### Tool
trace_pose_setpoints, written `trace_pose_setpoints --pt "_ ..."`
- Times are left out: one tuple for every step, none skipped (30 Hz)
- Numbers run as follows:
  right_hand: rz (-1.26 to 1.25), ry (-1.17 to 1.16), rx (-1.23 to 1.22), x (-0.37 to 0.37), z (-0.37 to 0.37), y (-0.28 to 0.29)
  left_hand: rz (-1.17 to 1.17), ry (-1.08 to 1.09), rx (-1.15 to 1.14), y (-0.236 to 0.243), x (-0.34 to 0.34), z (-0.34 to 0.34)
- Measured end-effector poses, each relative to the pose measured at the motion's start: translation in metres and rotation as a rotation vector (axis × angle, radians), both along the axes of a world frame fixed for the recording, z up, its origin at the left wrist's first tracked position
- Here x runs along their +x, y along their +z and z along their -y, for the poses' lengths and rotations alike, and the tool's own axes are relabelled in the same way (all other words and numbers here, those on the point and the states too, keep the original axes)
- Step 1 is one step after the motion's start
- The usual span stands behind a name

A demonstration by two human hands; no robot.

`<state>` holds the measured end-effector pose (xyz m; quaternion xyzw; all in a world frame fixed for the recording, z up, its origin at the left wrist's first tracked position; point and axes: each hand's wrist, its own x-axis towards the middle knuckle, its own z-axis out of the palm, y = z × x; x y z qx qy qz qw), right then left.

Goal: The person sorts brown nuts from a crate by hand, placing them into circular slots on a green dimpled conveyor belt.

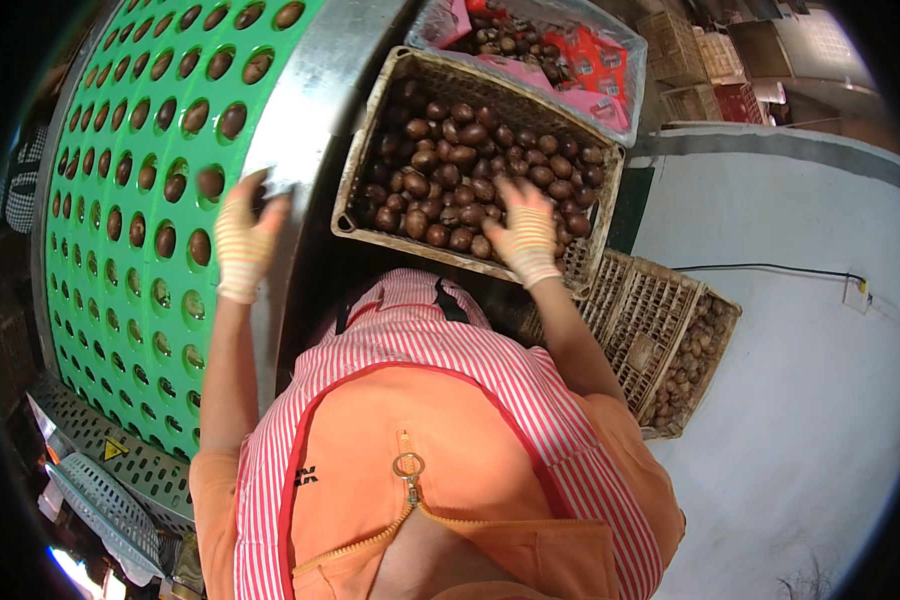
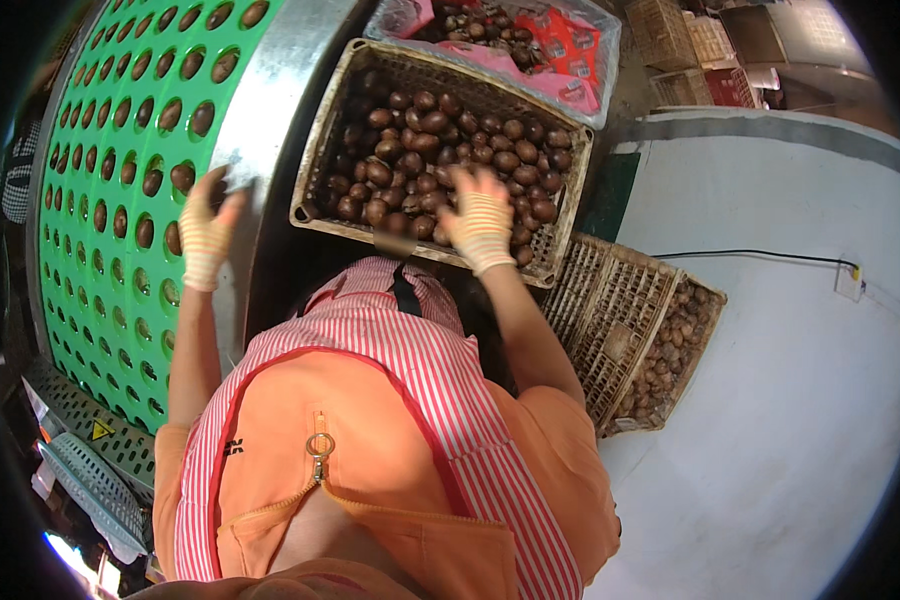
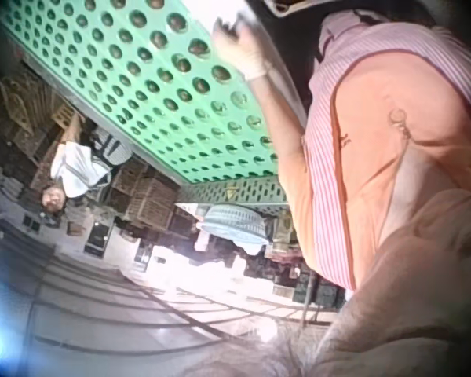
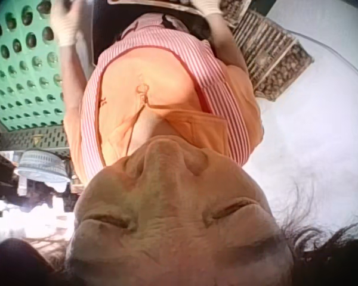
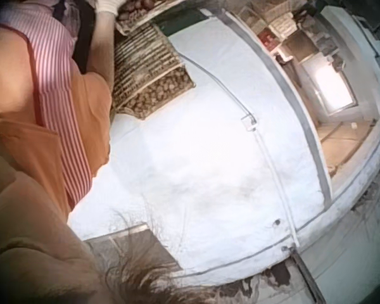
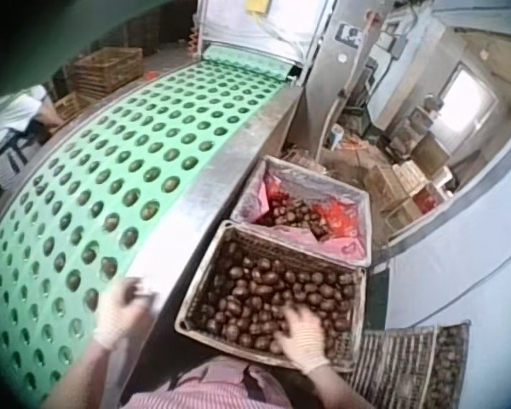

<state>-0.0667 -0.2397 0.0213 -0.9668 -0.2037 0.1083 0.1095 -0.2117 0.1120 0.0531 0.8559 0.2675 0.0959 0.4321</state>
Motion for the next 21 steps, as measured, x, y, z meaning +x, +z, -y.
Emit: trace_pose_setpoints --pt "-0.123 -0.085 -0.059 0.009 0.029 -0.003 -0.003 -0.13 -0.151 0.008 0.022 0.03" --pt "-0.248 -0.169 -0.119 0.016 0.051 -0.007 -0.007 -0.259 -0.305 0.014 0.043 0.059" --pt "-0.34 -0.19 -0.113 0.021 0.062 -0.011 -0.047 -0.434 -0.268 0.011 0.06 0.082" --pt "-0.434 -0.208 -0.103 0.028 0.068 -0.012 -0.089 -0.607 -0.226 0.008 0.077 0.101" --pt "-0.419 -0.178 -0.038 0.036 0.077 -0.034 -0.201 -0.721 -0.123 -0.008 0.091 0.119" --pt "-0.456 -0.162 -0.002 0.043 0.075 -0.04 -0.317 -0.827 -0.019 -0.028 0.104 0.136" --pt "-0.494 -0.151 0.034 0.048 0.07 -0.045 -0.49 -0.849 0.022 -0.039 0.118 0.15" --pt "-0.532 -0.145 0.07 0.051 0.065 -0.049 -0.664 -0.874 0.065 -0.048 0.13 0.162" --pt "-0.531 -0.187 0.008 0.057 0.057 -0.052 -0.766 -0.886 0.15 -0.059 0.138 0.168" --pt "-0.566 -0.199 -0.022 0.065 0.056 -0.058 -0.842 -0.874 0.207 -0.061 0.144 0.173" --pt "-0.589 -0.212 0.042 0.07 0.058 -0.065 -0.874 -0.868 0.212 -0.066 0.147 0.173" --pt "-0.606 -0.223 0.104 0.073 0.057 -0.064 -0.9 -0.858 0.217 -0.069 0.149 0.173" --pt "-0.622 -0.193 0.152 0.071 0.058 -0.062 -0.931 -0.854 0.188 -0.072 0.15 0.172" --pt "-0.639 -0.161 0.199 0.065 0.059 -0.061 -0.94 -0.874 0.203 -0.074 0.15 0.17" --pt "-0.626 -0.099 0.149 0.058 0.054 -0.061 -0.951 -0.896 0.217 -0.068 0.153 0.168" --pt "-0.631 -0.059 0.09 0.052 0.044 -0.056 -0.961 -0.914 0.227 -0.063 0.151 0.167" --pt "-0.672 -0.091 0.072 0.053 0.036 -0.05 -0.941 -0.913 0.199 -0.066 0.145 0.164" --pt "-0.706 -0.129 0.056 0.056 0.031 -0.044 -0.913 -0.916 0.179 -0.065 0.14 0.162" --pt "-0.711 -0.058 0.036 0.061 0.031 -0.048 -0.885 -0.916 0.158 -0.063 0.136 0.16" --pt "-0.715 0.015 0.015 0.069 0.03 -0.058 -0.9 -0.922 0.178 -0.061 0.126 0.163" --pt "-0.72 0.091 -0.006 0.073 0.031 -0.069 -0.911 -0.89 0.198 -0.064 0.122 0.164"
